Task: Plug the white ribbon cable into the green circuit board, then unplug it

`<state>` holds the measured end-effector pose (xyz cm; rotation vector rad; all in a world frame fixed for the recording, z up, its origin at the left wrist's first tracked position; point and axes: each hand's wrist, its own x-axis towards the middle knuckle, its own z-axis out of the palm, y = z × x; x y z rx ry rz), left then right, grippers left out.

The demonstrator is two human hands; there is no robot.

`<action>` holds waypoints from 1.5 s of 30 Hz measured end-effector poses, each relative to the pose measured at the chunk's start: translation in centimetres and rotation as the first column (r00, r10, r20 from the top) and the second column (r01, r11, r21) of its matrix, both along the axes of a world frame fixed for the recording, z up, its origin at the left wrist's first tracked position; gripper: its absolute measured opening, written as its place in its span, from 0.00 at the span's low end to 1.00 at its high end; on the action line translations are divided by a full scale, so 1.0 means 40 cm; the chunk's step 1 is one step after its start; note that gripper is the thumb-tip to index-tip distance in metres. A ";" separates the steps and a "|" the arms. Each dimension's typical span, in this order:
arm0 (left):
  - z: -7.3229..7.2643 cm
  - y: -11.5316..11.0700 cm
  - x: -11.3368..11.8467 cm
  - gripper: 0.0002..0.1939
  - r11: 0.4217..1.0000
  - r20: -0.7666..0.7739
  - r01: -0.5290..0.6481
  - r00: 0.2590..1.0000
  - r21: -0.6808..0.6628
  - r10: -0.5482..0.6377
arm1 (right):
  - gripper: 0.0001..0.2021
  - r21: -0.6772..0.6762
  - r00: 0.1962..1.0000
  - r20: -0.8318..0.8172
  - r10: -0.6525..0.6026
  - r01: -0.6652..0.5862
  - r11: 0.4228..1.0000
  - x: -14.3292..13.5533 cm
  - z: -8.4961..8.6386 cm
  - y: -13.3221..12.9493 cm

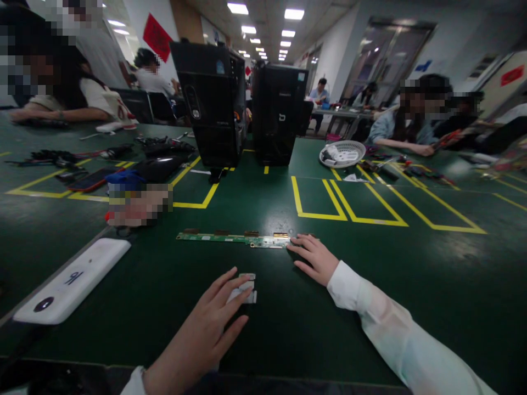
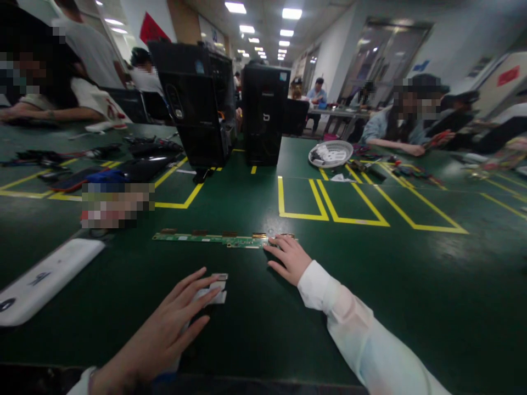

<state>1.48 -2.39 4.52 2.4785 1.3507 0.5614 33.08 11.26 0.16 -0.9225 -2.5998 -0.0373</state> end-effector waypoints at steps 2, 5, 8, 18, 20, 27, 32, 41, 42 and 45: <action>0.001 -0.001 0.012 0.27 1.000 -0.043 0.023 0.999 0.018 -0.023 | 0.22 -0.001 1.000 0.002 -0.005 0.005 1.000 0.000 -0.003 0.000; -0.003 0.001 0.023 0.27 0.999 -0.086 0.033 0.996 -0.005 -0.034 | 0.22 -0.013 1.000 0.006 -0.016 0.016 1.000 0.000 -0.005 -0.002; -0.003 0.008 0.033 0.26 0.998 -0.102 0.040 0.994 -0.047 -0.044 | 0.22 -0.023 1.000 -0.001 -0.020 0.020 1.000 -0.002 -0.005 -0.005; 0.023 0.131 0.136 0.25 0.988 -0.174 0.143 0.973 -0.048 -0.150 | 0.22 -0.034 0.999 -0.036 -0.005 0.004 0.999 -0.005 -0.002 -0.005; 0.020 0.149 0.157 0.25 0.989 -0.162 0.145 0.976 -0.029 -0.148 | 0.22 -0.037 1.000 -0.024 -0.009 0.009 0.999 -0.005 0.004 -0.009; 0.007 0.146 0.191 0.24 0.996 -0.165 0.083 0.983 0.039 -0.076 | 0.22 -0.065 1.000 -0.011 -0.018 0.017 0.998 -0.006 0.013 -0.013; 0.000 0.139 0.196 0.25 0.999 -0.163 0.029 0.986 0.044 -0.021 | 0.22 -0.047 0.999 -0.028 -0.023 0.022 0.999 -0.008 0.006 -0.011; -0.008 0.136 0.199 0.28 0.997 -0.187 0.003 0.982 0.077 0.011 | 0.23 -0.032 0.999 -0.017 -0.035 0.034 0.999 -0.010 0.006 -0.016; -0.008 0.136 0.199 0.28 0.997 -0.187 0.005 0.982 0.074 0.009 | 0.23 -0.036 0.999 -0.014 -0.034 0.034 0.999 -0.010 0.008 -0.016; -0.009 0.138 0.199 0.28 0.998 -0.186 0.008 0.982 0.060 0.004 | 0.23 -0.058 0.999 -0.006 -0.033 0.033 0.998 -0.009 0.012 -0.015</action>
